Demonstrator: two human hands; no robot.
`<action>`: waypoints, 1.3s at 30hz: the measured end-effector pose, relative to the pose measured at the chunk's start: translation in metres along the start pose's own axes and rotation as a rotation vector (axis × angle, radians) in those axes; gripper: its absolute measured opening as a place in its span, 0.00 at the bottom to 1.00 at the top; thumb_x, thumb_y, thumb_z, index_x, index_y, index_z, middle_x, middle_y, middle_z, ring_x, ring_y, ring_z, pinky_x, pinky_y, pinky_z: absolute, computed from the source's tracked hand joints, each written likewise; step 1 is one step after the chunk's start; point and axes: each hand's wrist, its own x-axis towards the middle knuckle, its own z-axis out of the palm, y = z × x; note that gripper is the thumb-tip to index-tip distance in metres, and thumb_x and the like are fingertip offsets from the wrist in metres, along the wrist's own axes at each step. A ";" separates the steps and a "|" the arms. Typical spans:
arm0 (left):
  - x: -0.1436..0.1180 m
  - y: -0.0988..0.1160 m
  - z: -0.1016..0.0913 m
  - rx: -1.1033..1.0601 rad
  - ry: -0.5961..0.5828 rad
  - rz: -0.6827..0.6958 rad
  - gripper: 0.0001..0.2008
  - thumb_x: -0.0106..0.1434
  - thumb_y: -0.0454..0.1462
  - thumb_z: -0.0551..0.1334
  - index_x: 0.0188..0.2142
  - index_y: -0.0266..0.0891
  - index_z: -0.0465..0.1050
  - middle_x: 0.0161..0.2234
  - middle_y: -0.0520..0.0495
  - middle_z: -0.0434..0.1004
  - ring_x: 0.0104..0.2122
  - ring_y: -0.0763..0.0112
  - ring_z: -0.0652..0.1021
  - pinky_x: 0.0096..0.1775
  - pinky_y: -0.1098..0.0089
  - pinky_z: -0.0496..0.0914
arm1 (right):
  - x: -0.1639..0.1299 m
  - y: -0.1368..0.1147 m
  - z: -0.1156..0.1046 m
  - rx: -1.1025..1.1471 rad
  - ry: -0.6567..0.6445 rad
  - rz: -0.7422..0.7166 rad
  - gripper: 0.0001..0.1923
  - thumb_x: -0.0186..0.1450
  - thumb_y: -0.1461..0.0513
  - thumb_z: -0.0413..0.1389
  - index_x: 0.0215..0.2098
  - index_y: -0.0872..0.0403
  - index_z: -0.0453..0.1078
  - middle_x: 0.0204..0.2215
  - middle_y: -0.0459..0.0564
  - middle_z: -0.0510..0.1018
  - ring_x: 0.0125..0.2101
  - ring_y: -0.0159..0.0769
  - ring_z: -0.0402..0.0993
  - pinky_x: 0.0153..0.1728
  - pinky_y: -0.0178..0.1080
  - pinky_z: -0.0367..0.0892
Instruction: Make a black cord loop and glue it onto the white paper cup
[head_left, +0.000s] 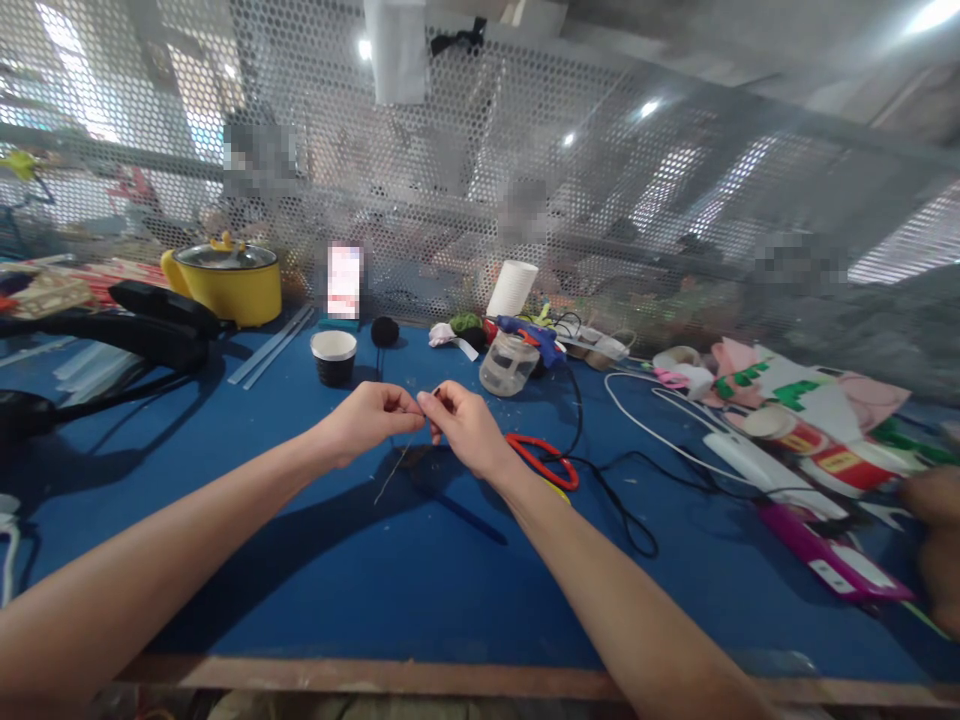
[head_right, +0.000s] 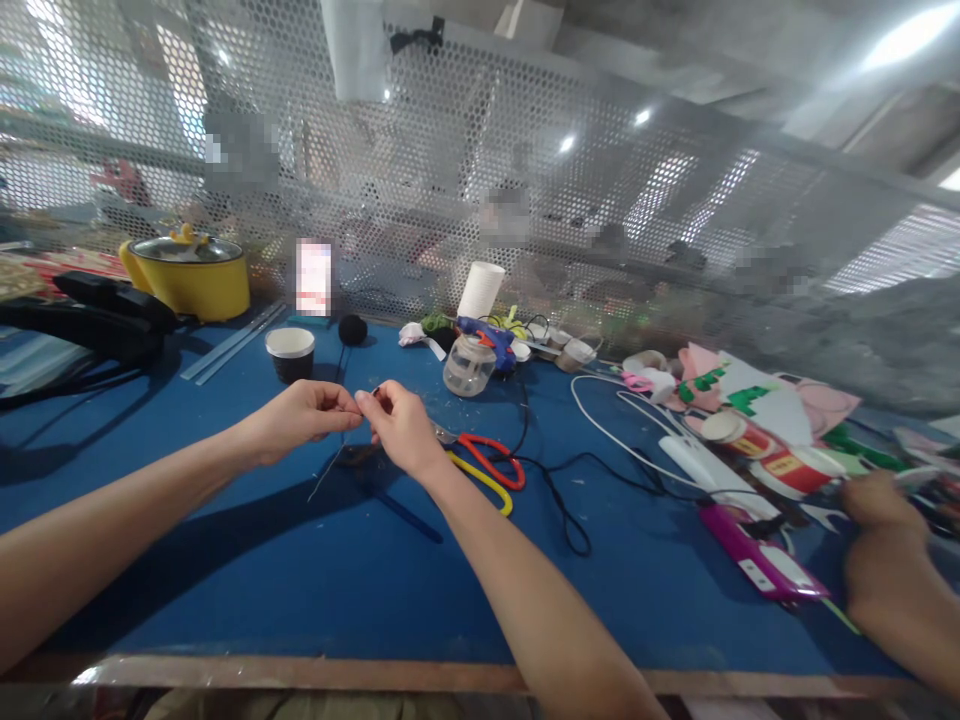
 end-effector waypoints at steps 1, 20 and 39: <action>0.000 0.000 0.000 -0.016 0.001 -0.005 0.07 0.46 0.35 0.61 0.18 0.35 0.64 0.15 0.58 0.60 0.15 0.84 0.57 0.18 0.76 0.50 | 0.000 0.000 0.000 0.008 -0.001 0.003 0.16 0.57 0.51 0.50 0.21 0.54 0.56 0.13 0.39 0.63 0.14 0.26 0.61 0.18 0.32 0.59; 0.001 0.002 -0.009 -0.054 -0.149 -0.031 0.06 0.47 0.36 0.61 0.20 0.35 0.66 0.15 0.58 0.60 0.15 0.84 0.56 0.18 0.76 0.47 | 0.003 -0.001 -0.004 0.360 -0.119 0.134 0.16 0.50 0.52 0.57 0.21 0.56 0.60 0.13 0.39 0.65 0.16 0.23 0.60 0.18 0.29 0.58; 0.003 -0.001 -0.008 -0.247 -0.232 -0.129 0.08 0.47 0.35 0.61 0.19 0.35 0.62 0.11 0.60 0.54 0.12 0.86 0.52 0.17 0.75 0.43 | 0.004 0.001 -0.009 0.451 -0.214 0.147 0.15 0.50 0.53 0.58 0.23 0.56 0.61 0.15 0.39 0.66 0.16 0.22 0.61 0.17 0.28 0.58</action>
